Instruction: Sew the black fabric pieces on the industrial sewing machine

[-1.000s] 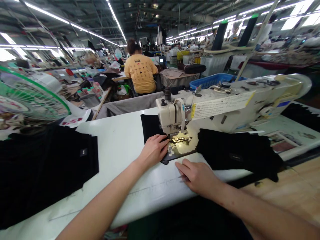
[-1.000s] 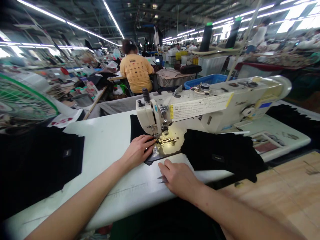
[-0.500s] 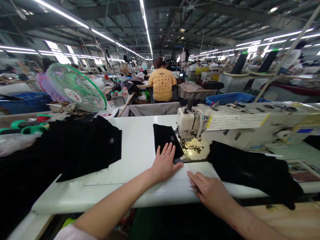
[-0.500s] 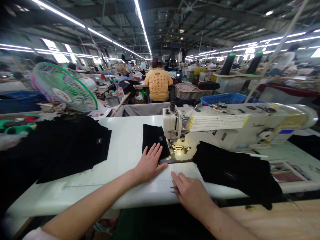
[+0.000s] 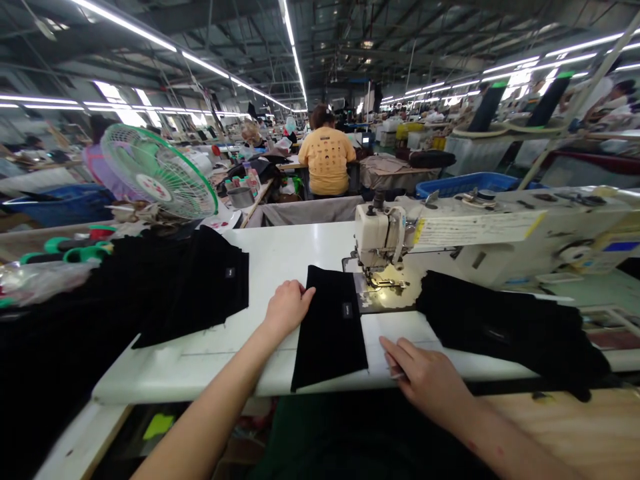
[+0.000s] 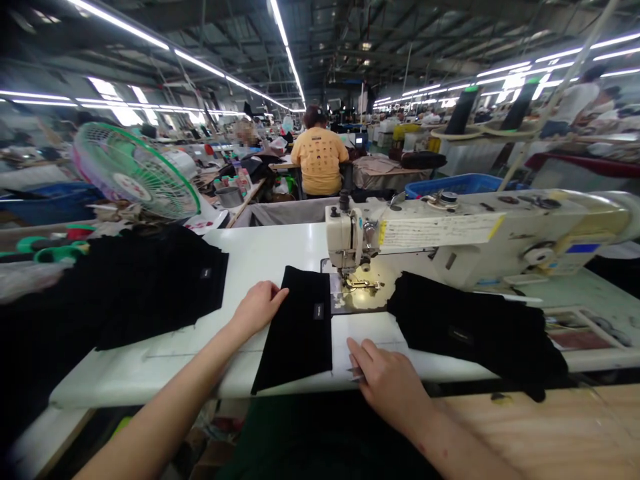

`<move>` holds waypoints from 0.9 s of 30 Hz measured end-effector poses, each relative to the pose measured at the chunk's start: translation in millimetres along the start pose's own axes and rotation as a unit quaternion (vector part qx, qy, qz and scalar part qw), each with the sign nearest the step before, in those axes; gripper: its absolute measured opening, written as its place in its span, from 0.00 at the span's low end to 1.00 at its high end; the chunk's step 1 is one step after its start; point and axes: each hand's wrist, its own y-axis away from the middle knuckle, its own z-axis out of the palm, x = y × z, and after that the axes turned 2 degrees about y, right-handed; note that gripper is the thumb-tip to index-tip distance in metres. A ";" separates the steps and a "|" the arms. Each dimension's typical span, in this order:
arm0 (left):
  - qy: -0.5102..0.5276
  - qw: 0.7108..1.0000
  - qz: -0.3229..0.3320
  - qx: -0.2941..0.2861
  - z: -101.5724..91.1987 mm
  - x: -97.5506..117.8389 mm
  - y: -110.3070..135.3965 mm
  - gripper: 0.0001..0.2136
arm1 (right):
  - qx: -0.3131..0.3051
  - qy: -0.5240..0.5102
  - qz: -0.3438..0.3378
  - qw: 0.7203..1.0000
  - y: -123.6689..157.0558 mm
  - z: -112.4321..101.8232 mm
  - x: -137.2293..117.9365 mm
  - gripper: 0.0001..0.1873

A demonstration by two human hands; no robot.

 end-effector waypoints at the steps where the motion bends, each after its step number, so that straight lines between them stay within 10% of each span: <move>1: 0.025 1.000 -0.005 -0.008 5.6 -0.6 -5.8 0.10 | 0.000 -0.002 -0.002 1.000 0.4 0.2 0.0 0.18; 6: 0.153 0.987 -0.041 0.021 13.3 -1.3 -3.2 0.09 | 0.034 -0.041 -0.024 0.998 12.2 9.9 4.5 0.20; 11: 0.278 0.959 -0.052 0.016 -25.1 -1.1 23.3 0.14 | 0.030 -0.214 0.057 0.975 6.9 18.6 10.1 0.15; 16: 0.480 0.868 -0.076 -0.104 -46.5 13.7 61.7 0.16 | -0.013 -0.470 0.290 0.834 -39.3 -16.2 -6.7 0.25; 21: 0.483 0.859 -0.104 -0.135 -32.2 26.7 87.7 0.19 | -0.054 -0.665 0.386 0.637 -72.0 -40.2 -18.3 0.36; 27: 0.453 0.866 -0.169 -0.129 -8.4 25.7 105.8 0.20 | 0.018 -0.689 0.388 0.612 -68.9 -36.1 -12.3 0.24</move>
